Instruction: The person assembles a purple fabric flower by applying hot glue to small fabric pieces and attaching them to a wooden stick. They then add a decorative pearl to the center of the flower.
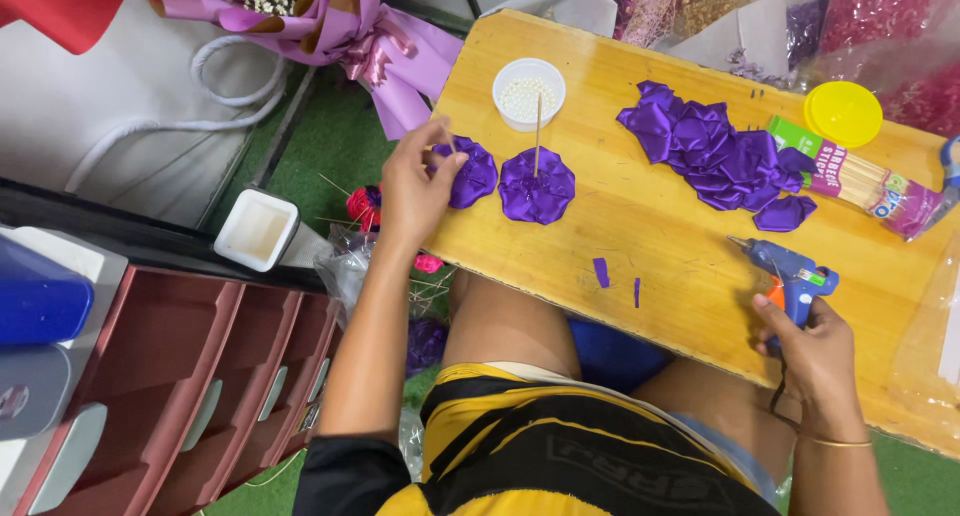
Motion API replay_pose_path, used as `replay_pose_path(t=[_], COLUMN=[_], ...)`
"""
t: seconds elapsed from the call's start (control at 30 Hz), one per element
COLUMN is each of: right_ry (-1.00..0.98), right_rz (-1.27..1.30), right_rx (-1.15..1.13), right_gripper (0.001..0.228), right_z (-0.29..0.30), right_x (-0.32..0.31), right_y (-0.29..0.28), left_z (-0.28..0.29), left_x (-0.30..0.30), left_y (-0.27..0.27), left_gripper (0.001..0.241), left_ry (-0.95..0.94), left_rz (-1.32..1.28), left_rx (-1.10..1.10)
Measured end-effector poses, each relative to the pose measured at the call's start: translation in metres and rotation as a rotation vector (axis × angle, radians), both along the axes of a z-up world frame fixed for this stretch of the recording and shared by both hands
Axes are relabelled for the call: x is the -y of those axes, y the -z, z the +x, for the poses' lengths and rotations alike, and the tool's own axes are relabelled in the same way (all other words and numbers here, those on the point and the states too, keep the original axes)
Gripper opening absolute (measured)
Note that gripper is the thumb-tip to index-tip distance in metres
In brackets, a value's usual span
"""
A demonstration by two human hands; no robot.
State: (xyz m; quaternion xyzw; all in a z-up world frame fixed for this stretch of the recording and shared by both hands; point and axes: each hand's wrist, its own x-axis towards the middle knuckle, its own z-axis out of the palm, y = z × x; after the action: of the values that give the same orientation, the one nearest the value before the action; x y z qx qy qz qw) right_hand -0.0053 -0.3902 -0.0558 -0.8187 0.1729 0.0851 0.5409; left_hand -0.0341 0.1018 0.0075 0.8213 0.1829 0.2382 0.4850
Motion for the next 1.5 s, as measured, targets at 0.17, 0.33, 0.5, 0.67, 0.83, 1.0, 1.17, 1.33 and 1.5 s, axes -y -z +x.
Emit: replay_pose_path(t=[0.17,0.33,0.5,0.67,0.83,1.0,1.17,1.33,1.5], right_ry=[-0.001,0.003,0.014,0.032,0.04,0.082,0.182,0.197,0.193], right_rz=[-0.037,-0.006,-0.004,-0.007,-0.047,0.05,0.272,0.219,0.206], right_rx=[-0.03,0.009,-0.003,0.009,0.009,0.024,0.21,0.268,0.245], right_gripper=[0.026,0.026,0.025,0.028,0.027,0.025,0.016,0.023,0.018], right_z=[-0.001,-0.001,0.0,0.001,-0.003,-0.004,0.001,0.002,-0.003], right_x=[-0.003,0.001,-0.001,0.004,0.004,0.019,0.074,0.095,0.066], right_y=[-0.003,0.008,0.008,0.002,-0.004,-0.006,0.004,0.006,-0.006], left_z=[0.005,-0.003,-0.01,-0.044,-0.064,-0.072,-0.082,-0.082,-0.054], left_x=[-0.018,-0.014,-0.039,-0.096,-0.151,-0.181,-0.188,-0.174,-0.105], left_y=[-0.016,-0.016,-0.024,-0.019,0.049,0.151,0.215,0.221,0.149], left_gripper=[0.016,0.057,0.019,0.016,0.013,0.013,0.014,0.017,0.016], left_ry=[0.003,0.262,0.027,-0.269,-0.518,-0.593,-0.592,-0.488,-0.441], left_rz=[0.066,0.025,0.129,0.226,0.462,0.265,0.001,-0.075,0.019], left_rx=[0.184,-0.033,0.23,0.4,0.262,-0.041,-0.24,-0.158,0.11])
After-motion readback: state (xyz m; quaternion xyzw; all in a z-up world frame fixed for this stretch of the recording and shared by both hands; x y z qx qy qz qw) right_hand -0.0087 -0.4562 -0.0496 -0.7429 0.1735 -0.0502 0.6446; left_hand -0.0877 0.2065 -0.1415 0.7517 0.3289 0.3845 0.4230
